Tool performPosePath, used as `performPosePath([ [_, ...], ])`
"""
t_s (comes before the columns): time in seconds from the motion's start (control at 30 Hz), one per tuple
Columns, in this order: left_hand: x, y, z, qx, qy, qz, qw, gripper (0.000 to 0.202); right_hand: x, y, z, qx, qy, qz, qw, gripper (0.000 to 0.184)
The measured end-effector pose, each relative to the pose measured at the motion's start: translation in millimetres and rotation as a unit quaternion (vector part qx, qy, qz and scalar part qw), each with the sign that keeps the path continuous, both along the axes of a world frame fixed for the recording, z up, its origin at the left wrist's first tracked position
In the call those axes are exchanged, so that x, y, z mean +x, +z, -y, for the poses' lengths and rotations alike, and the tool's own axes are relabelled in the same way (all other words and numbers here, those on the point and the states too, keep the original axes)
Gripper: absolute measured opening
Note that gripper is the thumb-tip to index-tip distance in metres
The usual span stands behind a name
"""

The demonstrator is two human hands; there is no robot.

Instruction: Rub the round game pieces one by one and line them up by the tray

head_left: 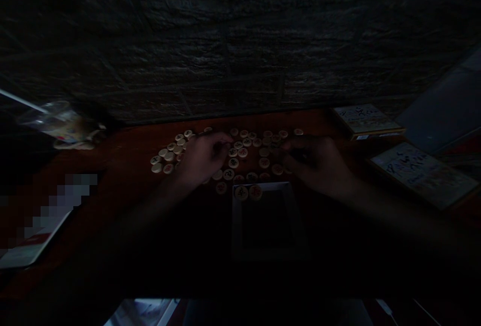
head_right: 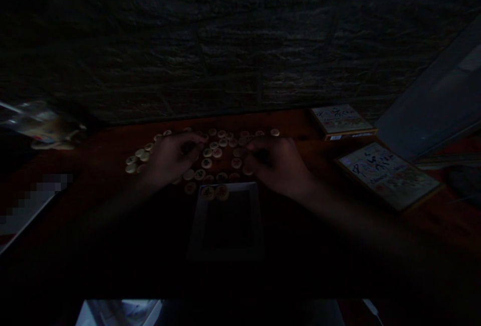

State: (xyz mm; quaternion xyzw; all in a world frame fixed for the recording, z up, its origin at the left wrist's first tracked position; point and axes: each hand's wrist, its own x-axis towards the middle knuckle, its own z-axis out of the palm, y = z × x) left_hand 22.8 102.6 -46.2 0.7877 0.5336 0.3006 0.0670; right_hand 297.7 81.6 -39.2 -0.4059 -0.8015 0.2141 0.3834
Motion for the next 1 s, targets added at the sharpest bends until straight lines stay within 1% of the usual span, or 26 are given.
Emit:
performPosePath([
  [0.1, 1, -0.4, 1, 0.001, -0.003, -0.013, 1.0, 0.023, -1, 0.1, 0, -0.005, 0.003, -0.004, 1.0, 0.018],
  [0.17, 0, -1.0, 1, 0.001, -0.006, -0.019, 1.0, 0.023, 0, -1.2, -2, 0.0, -0.008, -0.002, 1.0, 0.017],
  [0.23, 0, -1.0, 1, -0.002, -0.009, -0.023, 1.0, 0.025, 1, -3.2, -6, 0.015, -0.044, -0.007, 0.999, 0.018],
  [0.3, 0, -0.3, 1, -0.003, -0.008, -0.027, 1.0, 0.026, 5, -5.2, -13, 0.015, -0.094, -0.022, 0.995, 0.024],
  [0.37, 1, 0.8, 2, -0.005, -0.007, -0.029, 1.0, 0.027, 10, -6.9, -21, -0.013, -0.127, -0.038, 0.991, 0.028],
  [0.5, 1, 1.7, 2, -0.009, -0.005, -0.031, 0.999, 0.027, 19, -9.6, -33, -0.038, -0.172, -0.066, 0.982, 0.028],
  [0.6, 1, 1.3, 2, -0.01, -0.005, -0.029, 1.0, 0.028, 22, -11.4, -38, -0.056, -0.179, -0.066, 0.98, 0.028],
  [0.8, 5, 3.1, 5, -0.007, -0.008, -0.024, 1.0, 0.028, 25, -11.2, -44, -0.044, -0.201, -0.086, 0.975, 0.029],
  [0.93, 8, 3.4, 9, 0.014, -0.017, 0.014, 1.0, 0.028, 26, -13.1, -45, -0.043, -0.189, -0.076, 0.978, 0.032],
  [1.0, 9, 2.8, 10, 0.023, -0.026, 0.017, 0.999, 0.027, 26, -15.2, -45, -0.047, -0.181, -0.067, 0.98, 0.032],
])
